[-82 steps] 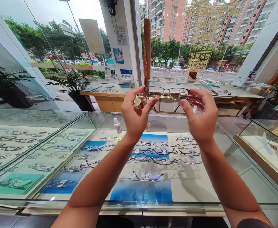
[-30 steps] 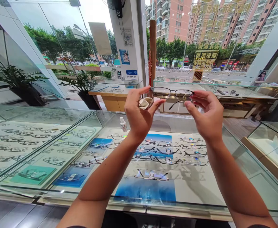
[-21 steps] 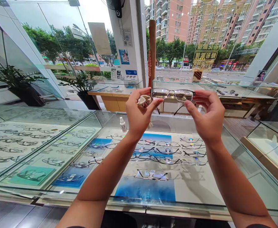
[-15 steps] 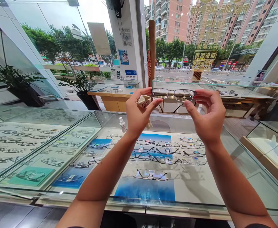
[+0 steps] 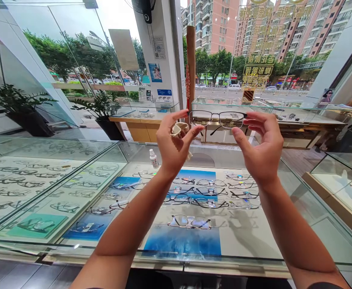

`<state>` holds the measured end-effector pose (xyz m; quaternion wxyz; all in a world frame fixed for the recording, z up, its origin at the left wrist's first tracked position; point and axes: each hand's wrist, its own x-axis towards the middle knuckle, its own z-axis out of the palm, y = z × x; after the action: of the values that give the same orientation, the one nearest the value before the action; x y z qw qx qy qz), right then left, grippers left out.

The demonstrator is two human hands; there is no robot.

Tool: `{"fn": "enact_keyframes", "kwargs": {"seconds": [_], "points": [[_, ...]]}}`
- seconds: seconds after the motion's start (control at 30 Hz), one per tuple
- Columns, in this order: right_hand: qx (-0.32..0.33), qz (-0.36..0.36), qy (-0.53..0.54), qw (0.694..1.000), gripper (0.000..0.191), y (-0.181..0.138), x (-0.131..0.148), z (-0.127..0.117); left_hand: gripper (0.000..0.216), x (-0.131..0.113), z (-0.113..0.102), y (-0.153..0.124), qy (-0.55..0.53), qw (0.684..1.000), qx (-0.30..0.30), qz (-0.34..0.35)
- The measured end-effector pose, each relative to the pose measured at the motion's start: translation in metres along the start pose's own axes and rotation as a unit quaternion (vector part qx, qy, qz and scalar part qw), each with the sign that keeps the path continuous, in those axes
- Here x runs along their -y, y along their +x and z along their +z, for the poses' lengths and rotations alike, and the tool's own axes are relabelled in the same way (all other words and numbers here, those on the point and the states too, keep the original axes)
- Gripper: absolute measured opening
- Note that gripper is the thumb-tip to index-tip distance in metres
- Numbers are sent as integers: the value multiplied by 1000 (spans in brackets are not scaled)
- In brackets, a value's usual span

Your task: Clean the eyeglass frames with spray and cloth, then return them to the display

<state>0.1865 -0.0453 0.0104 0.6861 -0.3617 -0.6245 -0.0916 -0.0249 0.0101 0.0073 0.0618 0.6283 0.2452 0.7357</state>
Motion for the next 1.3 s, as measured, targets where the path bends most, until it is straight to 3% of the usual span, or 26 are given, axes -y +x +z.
{"fn": "enact_keyframes", "kwargs": {"seconds": [0.2,0.43,0.83,1.3], "points": [[18,42,32,998,36,1,-6,0,42,-7,-1,-4,26,998,-21,45],[26,73,72,994,38,0,-10,2,45,-2,2,-3,-37,999,-13,-22],[28,61,126,990,38,-1,-10,4,48,9,-1,2,-66,993,36,-89],[26,28,93,995,39,2,-10,2,46,9,-1,6,-82,994,27,-71]]}}
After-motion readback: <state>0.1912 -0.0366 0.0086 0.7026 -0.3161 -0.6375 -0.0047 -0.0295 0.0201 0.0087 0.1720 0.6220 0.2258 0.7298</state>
